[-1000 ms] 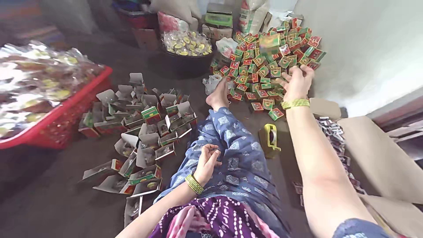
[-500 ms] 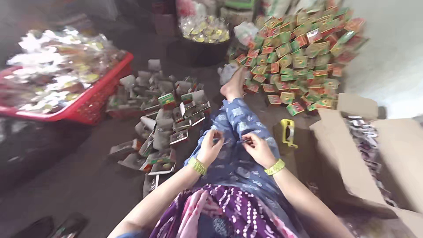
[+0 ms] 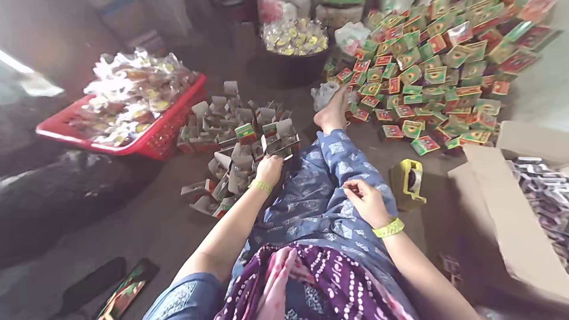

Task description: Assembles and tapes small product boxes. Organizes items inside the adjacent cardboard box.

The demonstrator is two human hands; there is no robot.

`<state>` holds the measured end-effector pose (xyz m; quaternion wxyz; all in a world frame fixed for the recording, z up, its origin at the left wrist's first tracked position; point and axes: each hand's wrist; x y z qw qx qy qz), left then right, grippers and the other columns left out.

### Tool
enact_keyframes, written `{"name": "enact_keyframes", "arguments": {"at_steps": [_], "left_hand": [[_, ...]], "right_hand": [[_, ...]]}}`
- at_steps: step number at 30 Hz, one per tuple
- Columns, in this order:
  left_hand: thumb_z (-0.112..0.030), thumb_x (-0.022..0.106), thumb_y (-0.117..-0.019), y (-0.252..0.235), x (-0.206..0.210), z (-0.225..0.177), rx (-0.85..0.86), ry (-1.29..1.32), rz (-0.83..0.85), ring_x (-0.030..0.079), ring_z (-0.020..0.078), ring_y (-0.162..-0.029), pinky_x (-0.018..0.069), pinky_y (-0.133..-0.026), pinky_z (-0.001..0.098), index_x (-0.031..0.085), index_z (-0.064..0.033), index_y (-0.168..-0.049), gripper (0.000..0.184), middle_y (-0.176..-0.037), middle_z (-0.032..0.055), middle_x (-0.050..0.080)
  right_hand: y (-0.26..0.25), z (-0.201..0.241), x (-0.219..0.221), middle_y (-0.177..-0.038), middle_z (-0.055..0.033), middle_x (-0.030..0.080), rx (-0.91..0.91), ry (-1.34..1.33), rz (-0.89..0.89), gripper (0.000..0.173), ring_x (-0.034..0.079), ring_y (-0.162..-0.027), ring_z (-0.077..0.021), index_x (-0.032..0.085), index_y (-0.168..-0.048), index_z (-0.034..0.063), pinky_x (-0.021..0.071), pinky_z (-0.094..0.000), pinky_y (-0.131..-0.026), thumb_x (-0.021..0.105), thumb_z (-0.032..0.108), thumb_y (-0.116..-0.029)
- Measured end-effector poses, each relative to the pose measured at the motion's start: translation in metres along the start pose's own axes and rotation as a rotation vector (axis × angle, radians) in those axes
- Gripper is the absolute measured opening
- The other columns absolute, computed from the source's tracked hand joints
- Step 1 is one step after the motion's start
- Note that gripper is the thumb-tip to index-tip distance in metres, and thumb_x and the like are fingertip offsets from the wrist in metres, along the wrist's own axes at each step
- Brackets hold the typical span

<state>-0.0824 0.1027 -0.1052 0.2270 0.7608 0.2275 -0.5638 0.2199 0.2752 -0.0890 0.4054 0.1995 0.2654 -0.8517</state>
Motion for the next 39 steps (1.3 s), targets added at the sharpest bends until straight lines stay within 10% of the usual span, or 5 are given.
{"name": "enact_keyframes", "arguments": {"at_steps": [14, 20, 30, 35, 39], "left_hand": [[-0.010, 0.058, -0.1017, 0.076, -0.051, -0.047, 0.704, 0.379, -0.910, 0.064, 0.0232, -0.117, 0.0562, -0.098, 0.0371, 0.061, -0.0143, -0.115, 0.014, -0.132, 0.0185, 0.058], [-0.010, 0.051, -0.1055, 0.099, -0.071, -0.106, 0.866, 1.108, -0.430, 0.058, 0.0141, -0.124, 0.0515, -0.102, 0.0332, 0.063, -0.0189, -0.112, 0.016, -0.132, 0.0023, 0.060], [-0.010, 0.048, -0.1014, 0.100, -0.040, -0.138, 0.613, 1.603, 0.138, 0.064, 0.0214, -0.119, 0.0539, -0.100, 0.0412, 0.054, -0.0162, -0.131, 0.031, -0.132, 0.0083, 0.065], [-0.083, 0.033, -0.0908, 0.103, -0.011, -0.130, 0.495, 1.566, 0.262, 0.067, 0.0133, -0.114, 0.0572, -0.096, 0.0378, 0.040, -0.0171, -0.152, 0.091, -0.129, -0.0013, 0.068], [-0.019, 0.089, -0.0786, 0.097, 0.018, -0.130, 0.699, 1.451, 0.227, 0.067, 0.0198, -0.116, 0.0556, -0.105, 0.0412, 0.049, 0.0041, -0.138, 0.076, -0.125, 0.0093, 0.069]], "right_hand": [[-0.008, 0.019, -0.011, -0.108, -0.0077, 0.073, 0.069, -0.302, 0.054, 0.025, 0.071, -0.089, -0.0134, 0.069, -0.115, 0.0011, 0.0620, -0.0324, -0.080, 0.071, 0.010, -0.0925], [-0.004, 0.060, -0.033, -0.135, -0.0097, 0.059, 0.075, -0.885, 0.468, 0.078, 0.063, -0.116, -0.0189, 0.038, -0.144, 0.0000, 0.0566, -0.0382, -0.095, 0.081, 0.015, -0.0810], [0.049, 0.062, -0.040, -0.129, -0.0026, 0.067, 0.005, -0.855, 0.531, 0.056, 0.067, -0.114, -0.0143, 0.055, -0.137, 0.0051, 0.0597, -0.0361, -0.095, 0.081, 0.014, -0.0886], [0.059, 0.047, -0.039, -0.132, -0.0166, 0.064, -0.050, -0.514, 0.167, 0.056, 0.065, -0.118, -0.0220, 0.058, -0.135, -0.0060, 0.0585, -0.0402, -0.099, 0.080, 0.017, -0.0889], [0.059, 0.043, -0.036, -0.125, -0.0132, 0.068, -0.060, -0.314, 0.041, 0.050, 0.066, -0.117, -0.0193, 0.060, -0.133, -0.0019, 0.0569, -0.0401, -0.103, 0.078, 0.021, -0.0921]]}}
Point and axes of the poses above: each hand's wrist, its own y-axis away from the middle knuckle, its own x-axis out of the palm, z = x × y
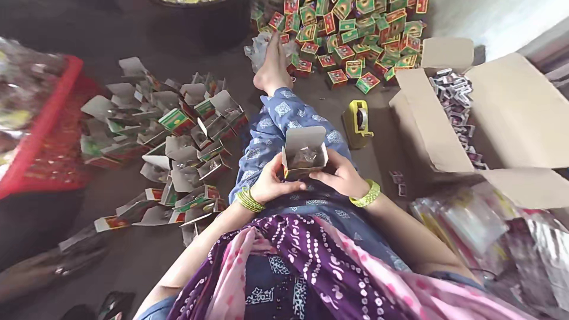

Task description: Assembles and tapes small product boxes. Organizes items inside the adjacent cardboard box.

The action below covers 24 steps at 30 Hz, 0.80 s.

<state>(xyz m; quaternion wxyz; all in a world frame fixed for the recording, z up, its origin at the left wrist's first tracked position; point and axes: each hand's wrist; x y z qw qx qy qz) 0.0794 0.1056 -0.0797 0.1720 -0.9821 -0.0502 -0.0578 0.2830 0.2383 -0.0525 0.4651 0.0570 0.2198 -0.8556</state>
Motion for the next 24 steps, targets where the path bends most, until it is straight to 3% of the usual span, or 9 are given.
{"name": "enact_keyframes", "arguments": {"at_steps": [2, 5, 7, 9, 11, 13, 15, 20, 24], "left_hand": [[-0.009, 0.091, -0.0733, 0.000, 0.005, 0.009, 0.013, -0.156, -0.044, 0.069, 0.0215, -0.113, 0.0572, -0.103, 0.0434, 0.056, 0.0051, -0.130, 0.068, -0.119, 0.0107, 0.072], [-0.014, 0.092, -0.0728, 0.001, 0.002, 0.021, -0.037, -0.231, -0.067, 0.069, 0.0211, -0.113, 0.0573, -0.103, 0.0428, 0.054, 0.0042, -0.132, 0.073, -0.120, 0.0101, 0.072], [-0.013, 0.093, -0.0711, 0.003, 0.000, 0.028, -0.075, -0.203, -0.093, 0.070, 0.0209, -0.111, 0.0584, -0.101, 0.0425, 0.052, 0.0027, -0.134, 0.076, -0.119, 0.0090, 0.072], [-0.010, 0.092, -0.0711, 0.003, -0.002, 0.032, -0.116, -0.168, -0.117, 0.071, 0.0219, -0.110, 0.0596, -0.099, 0.0433, 0.052, 0.0011, -0.135, 0.076, -0.118, 0.0088, 0.073], [-0.006, 0.091, -0.0713, 0.003, -0.003, 0.033, -0.157, -0.130, -0.128, 0.071, 0.0228, -0.110, 0.0599, -0.099, 0.0436, 0.051, 0.0002, -0.135, 0.075, -0.118, 0.0089, 0.073], [-0.002, 0.090, -0.0707, 0.002, -0.003, 0.034, -0.168, -0.096, -0.129, 0.072, 0.0239, -0.109, 0.0603, -0.098, 0.0442, 0.053, 0.0005, -0.133, 0.072, -0.117, 0.0094, 0.073], [-0.005, 0.091, -0.0703, 0.001, -0.003, 0.034, -0.159, -0.136, -0.113, 0.072, 0.0209, -0.107, 0.0604, -0.097, 0.0425, 0.057, -0.0006, -0.130, 0.069, -0.115, 0.0072, 0.074], [-0.012, 0.093, -0.0704, 0.002, -0.005, 0.032, -0.117, -0.236, -0.102, 0.071, 0.0183, -0.108, 0.0597, -0.098, 0.0420, 0.061, -0.0011, -0.125, 0.065, -0.114, 0.0063, 0.074], [-0.011, 0.094, -0.0692, 0.001, -0.005, 0.031, -0.153, -0.211, -0.134, 0.071, 0.0173, -0.108, 0.0591, -0.100, 0.0406, 0.059, 0.0021, -0.127, 0.068, -0.114, 0.0080, 0.074]], "right_hand": [[0.003, 0.000, -0.002, -0.129, -0.0120, 0.066, 0.033, 0.044, 0.029, 0.052, 0.065, -0.119, -0.0174, 0.061, -0.134, -0.0003, 0.0573, -0.0384, -0.103, 0.079, 0.023, -0.0916], [0.010, -0.004, -0.028, -0.134, -0.0111, 0.065, 0.123, 0.103, -0.038, 0.051, 0.065, -0.118, -0.0176, 0.062, -0.133, 0.0019, 0.0573, -0.0386, -0.100, 0.077, 0.026, -0.0913], [0.020, -0.019, -0.061, -0.120, -0.0083, 0.071, 0.257, 0.307, -0.253, 0.035, 0.070, -0.102, -0.0155, 0.068, -0.127, 0.0058, 0.0607, -0.0372, -0.088, 0.068, 0.024, -0.0977], [0.037, -0.044, -0.103, -0.114, -0.0103, 0.073, 0.511, 0.637, -0.410, 0.027, 0.071, -0.103, -0.0199, 0.072, -0.121, 0.0079, 0.0589, -0.0411, -0.093, 0.064, 0.023, -0.1009], [0.061, -0.061, -0.141, -0.124, -0.0201, 0.068, 0.925, 0.896, -0.328, 0.033, 0.065, -0.118, -0.0359, 0.068, -0.128, 0.0065, 0.0513, -0.0578, -0.101, 0.063, 0.021, -0.0992], [0.088, -0.072, -0.158, -0.122, -0.0304, 0.066, 1.239, 0.972, -0.223, 0.036, 0.062, -0.117, -0.0491, 0.066, -0.125, -0.0012, 0.0478, -0.0706, -0.096, 0.066, 0.020, -0.0956], [0.106, -0.085, -0.169, -0.130, -0.0301, 0.063, 1.437, 0.973, -0.147, 0.045, 0.058, -0.125, -0.0481, 0.064, -0.130, -0.0026, 0.0444, -0.0678, -0.103, 0.063, 0.030, -0.1000], [0.131, -0.126, -0.181, -0.136, -0.0253, 0.062, 1.422, 1.042, -0.216, 0.056, 0.057, -0.129, -0.0457, 0.062, -0.137, 0.0065, 0.0449, -0.0675, -0.102, 0.056, 0.048, -0.1003], [0.120, -0.115, -0.173, -0.141, -0.0331, 0.054, 1.315, 1.019, -0.311, 0.049, 0.052, -0.132, -0.0505, 0.058, -0.138, -0.0016, 0.0431, -0.0658, -0.106, 0.063, 0.027, -0.0984]]}}
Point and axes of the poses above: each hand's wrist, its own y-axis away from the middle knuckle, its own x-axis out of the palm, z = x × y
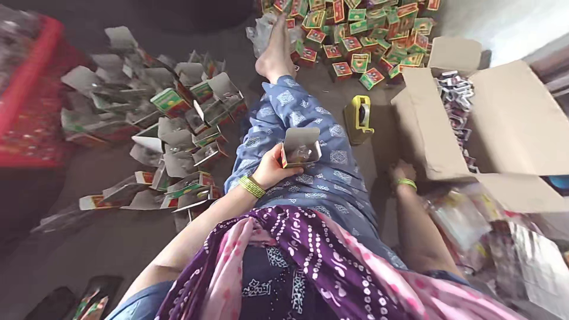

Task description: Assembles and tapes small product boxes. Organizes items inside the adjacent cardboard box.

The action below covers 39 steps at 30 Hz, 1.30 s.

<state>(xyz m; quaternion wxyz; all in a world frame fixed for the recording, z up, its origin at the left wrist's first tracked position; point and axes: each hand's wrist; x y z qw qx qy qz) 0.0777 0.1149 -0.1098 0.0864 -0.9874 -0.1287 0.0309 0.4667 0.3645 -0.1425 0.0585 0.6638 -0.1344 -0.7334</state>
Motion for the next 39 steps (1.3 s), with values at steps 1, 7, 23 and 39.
{"name": "enact_keyframes", "arguments": {"at_steps": [1, 7, 23, 39], "left_hand": [[-0.010, 0.094, -0.0690, 0.000, 0.000, 0.000, -0.008, 0.021, -0.003, 0.071, 0.0181, -0.109, 0.0590, -0.100, 0.0410, 0.058, 0.0025, -0.128, 0.070, -0.114, 0.0085, 0.074], [-0.009, 0.093, -0.0705, -0.003, 0.003, 0.000, -0.014, 0.041, -0.022, 0.072, 0.0186, -0.108, 0.0587, -0.101, 0.0404, 0.056, 0.0041, -0.132, 0.073, -0.114, 0.0090, 0.074], [-0.028, 0.090, -0.0741, 0.001, 0.000, 0.004, 0.042, -0.195, -0.045, 0.071, 0.0108, -0.099, 0.0584, -0.095, 0.0332, 0.063, 0.0033, -0.118, 0.060, -0.105, 0.0076, 0.073], [-0.024, 0.080, -0.0844, 0.002, 0.002, 0.001, 0.120, -0.160, -0.032, 0.067, 0.0129, -0.113, 0.0553, -0.102, 0.0331, 0.041, 0.0109, -0.140, 0.076, -0.121, 0.0149, 0.068]], "right_hand": [[0.005, 0.007, -0.005, -0.138, -0.0328, 0.057, -0.021, 0.003, 0.014, 0.044, 0.054, -0.131, -0.0489, 0.062, -0.133, -0.0036, 0.0434, -0.0640, -0.107, 0.062, 0.023, -0.0991], [0.035, 0.070, -0.044, -0.125, -0.0191, 0.069, -0.378, -0.593, -0.159, 0.035, 0.067, -0.115, -0.0265, 0.068, -0.129, 0.0016, 0.0522, -0.0439, -0.103, 0.069, 0.017, -0.0976], [0.219, 0.220, -0.052, -0.089, 0.0037, 0.077, -1.216, -0.575, -0.177, 0.017, 0.072, -0.083, -0.0053, 0.079, -0.098, 0.0144, 0.0616, -0.0299, -0.078, 0.068, 0.027, -0.0962], [0.209, 0.212, -0.054, -0.119, -0.0099, 0.067, -1.410, -0.417, -0.354, 0.022, 0.062, -0.105, -0.0237, 0.079, -0.099, 0.0170, 0.0536, -0.0412, -0.092, 0.070, 0.037, -0.0945]]}}
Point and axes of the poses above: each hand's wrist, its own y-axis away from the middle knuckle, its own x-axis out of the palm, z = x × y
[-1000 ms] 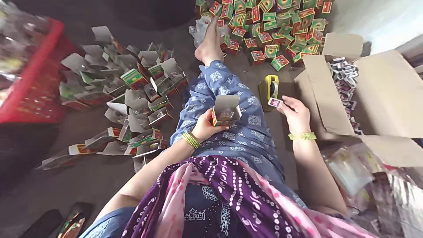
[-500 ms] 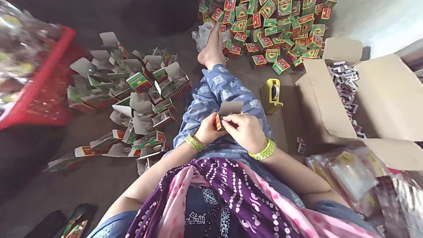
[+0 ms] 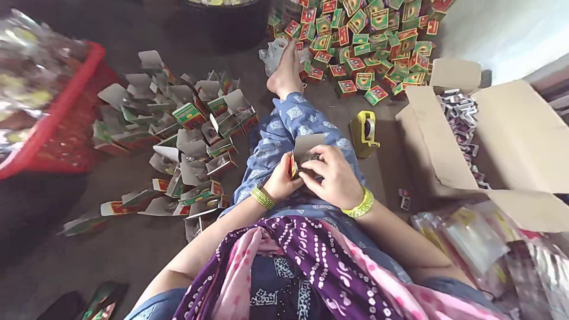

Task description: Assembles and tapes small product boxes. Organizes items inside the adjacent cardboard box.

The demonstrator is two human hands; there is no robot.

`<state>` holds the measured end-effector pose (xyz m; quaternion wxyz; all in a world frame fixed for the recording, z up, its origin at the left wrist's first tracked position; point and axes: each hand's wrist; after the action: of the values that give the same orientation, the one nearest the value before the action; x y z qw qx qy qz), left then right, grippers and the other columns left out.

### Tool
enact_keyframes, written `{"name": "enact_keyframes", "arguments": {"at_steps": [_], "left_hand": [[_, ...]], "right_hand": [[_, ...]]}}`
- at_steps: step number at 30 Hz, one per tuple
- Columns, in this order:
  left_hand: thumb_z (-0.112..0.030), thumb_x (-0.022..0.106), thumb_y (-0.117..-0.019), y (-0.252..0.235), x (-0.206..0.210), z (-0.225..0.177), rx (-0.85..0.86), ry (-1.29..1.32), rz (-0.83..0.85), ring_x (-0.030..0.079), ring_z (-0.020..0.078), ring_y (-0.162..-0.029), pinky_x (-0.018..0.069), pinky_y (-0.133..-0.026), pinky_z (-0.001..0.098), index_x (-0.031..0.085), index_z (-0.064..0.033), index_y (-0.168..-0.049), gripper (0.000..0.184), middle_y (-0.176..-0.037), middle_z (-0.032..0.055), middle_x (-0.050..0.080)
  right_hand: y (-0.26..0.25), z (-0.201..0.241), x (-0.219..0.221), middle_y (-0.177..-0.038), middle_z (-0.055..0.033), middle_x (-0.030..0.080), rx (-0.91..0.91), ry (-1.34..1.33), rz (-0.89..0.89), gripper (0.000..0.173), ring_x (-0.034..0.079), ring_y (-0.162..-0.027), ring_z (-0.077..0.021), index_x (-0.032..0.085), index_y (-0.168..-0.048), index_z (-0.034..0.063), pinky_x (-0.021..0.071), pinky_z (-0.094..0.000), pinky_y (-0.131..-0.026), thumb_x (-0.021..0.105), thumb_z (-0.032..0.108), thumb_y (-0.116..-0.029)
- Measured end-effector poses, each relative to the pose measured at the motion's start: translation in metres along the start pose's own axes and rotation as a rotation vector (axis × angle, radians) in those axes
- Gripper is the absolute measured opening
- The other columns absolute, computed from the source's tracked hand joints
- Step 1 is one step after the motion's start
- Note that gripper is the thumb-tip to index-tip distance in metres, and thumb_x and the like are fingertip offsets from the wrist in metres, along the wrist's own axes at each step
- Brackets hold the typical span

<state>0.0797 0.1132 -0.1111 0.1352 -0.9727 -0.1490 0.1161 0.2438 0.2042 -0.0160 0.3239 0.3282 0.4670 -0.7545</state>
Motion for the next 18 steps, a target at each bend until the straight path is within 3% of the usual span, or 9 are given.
{"name": "enact_keyframes", "arguments": {"at_steps": [3, 6, 9, 11, 14, 16, 18], "left_hand": [[-0.026, 0.077, -0.0902, 0.002, 0.002, 0.002, 0.077, 0.132, -0.057, 0.065, 0.0203, -0.119, 0.0563, -0.103, 0.0393, 0.018, 0.0104, -0.149, 0.091, -0.130, 0.0206, 0.061], [-0.021, 0.076, -0.0914, 0.004, 0.004, -0.003, 0.091, 0.264, -0.057, 0.065, 0.0250, -0.121, 0.0575, -0.102, 0.0441, -0.002, 0.0009, -0.157, 0.104, -0.139, 0.0228, 0.055], [-0.020, 0.073, -0.0943, 0.006, 0.004, -0.009, 0.116, 0.305, -0.003, 0.062, 0.0234, -0.125, 0.0565, -0.104, 0.0425, -0.001, 0.0008, -0.159, 0.101, -0.146, 0.0215, 0.050], [-0.019, 0.071, -0.0960, 0.008, 0.005, -0.011, 0.125, 0.320, 0.023, 0.065, 0.0201, -0.120, 0.0577, -0.102, 0.0401, 0.008, 0.0032, -0.157, 0.091, -0.142, 0.0182, 0.054], [-0.014, 0.072, -0.0946, 0.009, 0.005, -0.015, 0.141, 0.336, 0.027, 0.069, 0.0180, -0.110, 0.0610, -0.095, 0.0384, 0.027, 0.0065, -0.146, 0.071, -0.127, 0.0147, 0.063], [-0.012, 0.076, -0.0907, 0.010, 0.005, -0.016, 0.138, 0.324, 0.022, 0.071, 0.0172, -0.102, 0.0629, -0.089, 0.0373, 0.036, 0.0046, -0.137, 0.064, -0.118, 0.0124, 0.066], [-0.015, 0.080, -0.0881, 0.011, 0.006, -0.015, 0.138, 0.290, 0.023, 0.070, 0.0135, -0.097, 0.0629, -0.085, 0.0343, 0.039, 0.0020, -0.132, 0.062, -0.112, 0.0089, 0.066]], "right_hand": [[0.007, -0.020, -0.006, -0.126, -0.0112, 0.063, 0.111, -0.125, -0.179, 0.037, 0.058, -0.118, -0.0257, 0.073, -0.117, 0.0131, 0.0525, -0.0424, -0.096, 0.079, 0.037, -0.0888], [0.017, -0.041, 0.001, -0.135, -0.0125, 0.061, 0.247, -0.425, -0.145, 0.059, 0.056, -0.128, -0.0244, 0.060, -0.136, 0.0068, 0.0517, -0.0433, -0.104, 0.081, 0.034, -0.0883], [0.022, -0.045, 0.011, -0.136, -0.0153, 0.062, 0.345, -0.734, -0.023, 0.065, 0.065, -0.119, -0.0215, 0.051, -0.147, 0.0019, 0.0595, -0.0375, -0.096, 0.076, 0.029, -0.0936], [0.023, -0.043, 0.014, -0.137, -0.0168, 0.062, 0.353, -0.826, 0.040, 0.064, 0.067, -0.117, -0.0197, 0.048, -0.149, -0.0019, 0.0591, -0.0357, -0.098, 0.071, 0.028, -0.0977], [0.021, -0.043, 0.018, -0.136, -0.0164, 0.063, 0.302, -0.879, 0.089, 0.054, 0.065, -0.120, -0.0173, 0.053, -0.143, -0.0054, 0.0554, -0.0345, -0.103, 0.066, 0.026, -0.1010], [0.020, -0.045, 0.024, -0.122, -0.0122, 0.067, 0.260, -0.936, 0.087, 0.040, 0.066, -0.109, -0.0131, 0.063, -0.126, -0.0054, 0.0568, -0.0315, -0.096, 0.065, 0.026, -0.1011], [0.021, -0.045, 0.028, -0.107, -0.0048, 0.063, 0.252, -0.945, 0.101, 0.030, 0.062, -0.097, -0.0060, 0.065, -0.106, 0.0009, 0.0545, -0.0250, -0.086, 0.064, 0.031, -0.1015]]}}
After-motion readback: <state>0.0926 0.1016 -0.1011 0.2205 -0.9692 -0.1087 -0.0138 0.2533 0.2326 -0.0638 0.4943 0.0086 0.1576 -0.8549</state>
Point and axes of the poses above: each hand's wrist, its own y-axis away from the middle knuckle, its own x-axis out of the palm, z = x × y
